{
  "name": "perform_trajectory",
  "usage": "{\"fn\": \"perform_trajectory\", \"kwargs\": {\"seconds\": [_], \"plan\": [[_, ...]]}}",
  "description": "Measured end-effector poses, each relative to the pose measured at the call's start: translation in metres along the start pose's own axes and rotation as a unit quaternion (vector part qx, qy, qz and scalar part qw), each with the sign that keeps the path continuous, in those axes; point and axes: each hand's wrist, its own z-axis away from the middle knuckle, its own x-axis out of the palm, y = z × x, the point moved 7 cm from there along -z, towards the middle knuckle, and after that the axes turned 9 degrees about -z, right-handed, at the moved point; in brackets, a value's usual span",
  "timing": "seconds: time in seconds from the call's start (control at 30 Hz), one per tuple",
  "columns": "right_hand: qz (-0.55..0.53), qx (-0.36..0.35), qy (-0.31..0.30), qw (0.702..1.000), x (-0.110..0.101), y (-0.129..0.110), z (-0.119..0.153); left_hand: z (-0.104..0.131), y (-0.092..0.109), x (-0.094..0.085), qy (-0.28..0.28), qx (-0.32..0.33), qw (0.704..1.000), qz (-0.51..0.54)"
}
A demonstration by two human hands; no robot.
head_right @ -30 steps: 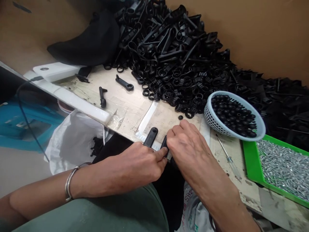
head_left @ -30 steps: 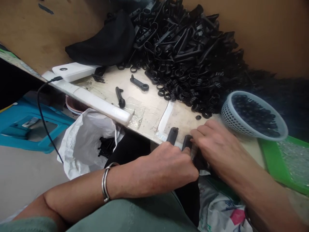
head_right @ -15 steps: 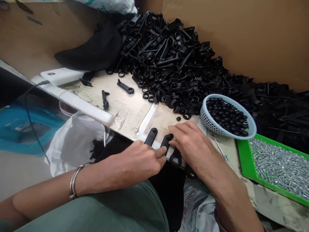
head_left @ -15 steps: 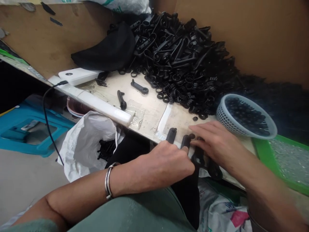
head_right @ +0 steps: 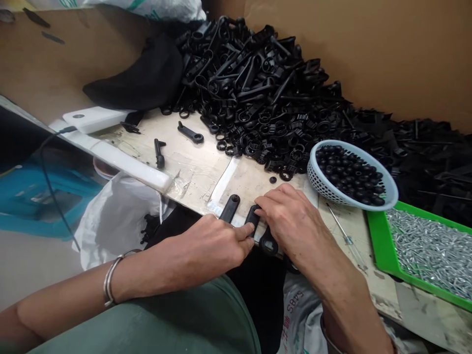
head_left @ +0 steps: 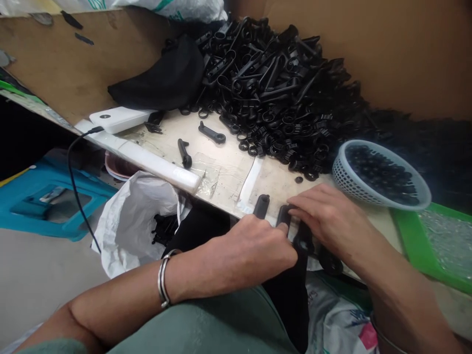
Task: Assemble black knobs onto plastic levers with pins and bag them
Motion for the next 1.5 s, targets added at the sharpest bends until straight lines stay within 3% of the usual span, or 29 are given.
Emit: {"fn": "perform_trajectory", "kwargs": {"seconds": [0.2,0.27,0.37,0.47,0.5,0.53,0.57,0.6,0.67,0.7,0.73,0.77,0.83,0.97,1.27,1.4,1.5], "plan": [[-0.015,0.026,0.024,0.999,-0.005,0.002,0.010,0.001,-0.002,0.002,-0.015,-0.002,1.000,0.020],[-0.018,0.046,0.080,0.996,-0.022,0.002,0.019,0.001,-0.004,0.002,-0.020,-0.004,0.999,0.037],[0.017,0.129,0.177,0.976,-0.053,0.004,0.035,-0.001,-0.010,0.000,-0.037,-0.016,0.994,0.099],[0.030,0.239,0.275,0.931,-0.076,0.004,0.053,-0.004,-0.024,-0.004,-0.019,-0.084,0.957,0.276],[0.012,0.270,0.301,0.915,-0.079,0.003,0.057,-0.004,-0.032,-0.005,0.007,-0.131,0.919,0.372],[-0.014,0.293,0.324,0.899,-0.079,0.002,0.061,-0.003,-0.041,-0.004,0.038,-0.186,0.857,0.479],[-0.041,0.301,0.337,0.891,-0.076,0.000,0.061,0.000,-0.049,0.000,0.070,-0.240,0.769,0.588],[-0.064,0.291,0.342,0.891,-0.073,-0.004,0.059,0.003,-0.054,0.006,0.096,-0.287,0.663,0.684],[-0.098,0.225,0.320,0.915,-0.062,-0.015,0.045,0.007,-0.057,0.019,0.130,-0.342,0.446,0.817],[-0.107,0.175,0.302,0.931,-0.057,-0.023,0.036,0.008,-0.056,0.024,0.142,-0.356,0.355,0.853],[-0.114,0.127,0.277,0.945,-0.051,-0.031,0.026,0.009,-0.056,0.028,0.153,-0.365,0.285,0.873],[-0.119,0.090,0.249,0.957,-0.045,-0.037,0.017,0.009,-0.056,0.031,0.162,-0.370,0.235,0.884],[-0.121,0.036,0.208,0.970,-0.035,-0.048,0.002,0.011,-0.056,0.034,0.178,-0.374,0.179,0.892],[-0.124,-0.003,0.169,0.978,-0.024,-0.057,-0.017,0.015,-0.057,0.033,0.197,-0.372,0.146,0.895],[-0.116,-0.038,0.131,0.984,-0.018,-0.058,-0.036,0.019,-0.057,0.026,0.186,-0.391,0.132,0.892],[-0.162,-0.024,0.120,0.979,-0.018,-0.058,-0.040,0.019,-0.059,0.028,0.179,-0.381,0.126,0.898],[-0.191,0.026,0.146,0.970,-0.025,-0.048,-0.036,0.021,-0.062,0.030,0.194,-0.378,0.130,0.896]]}}
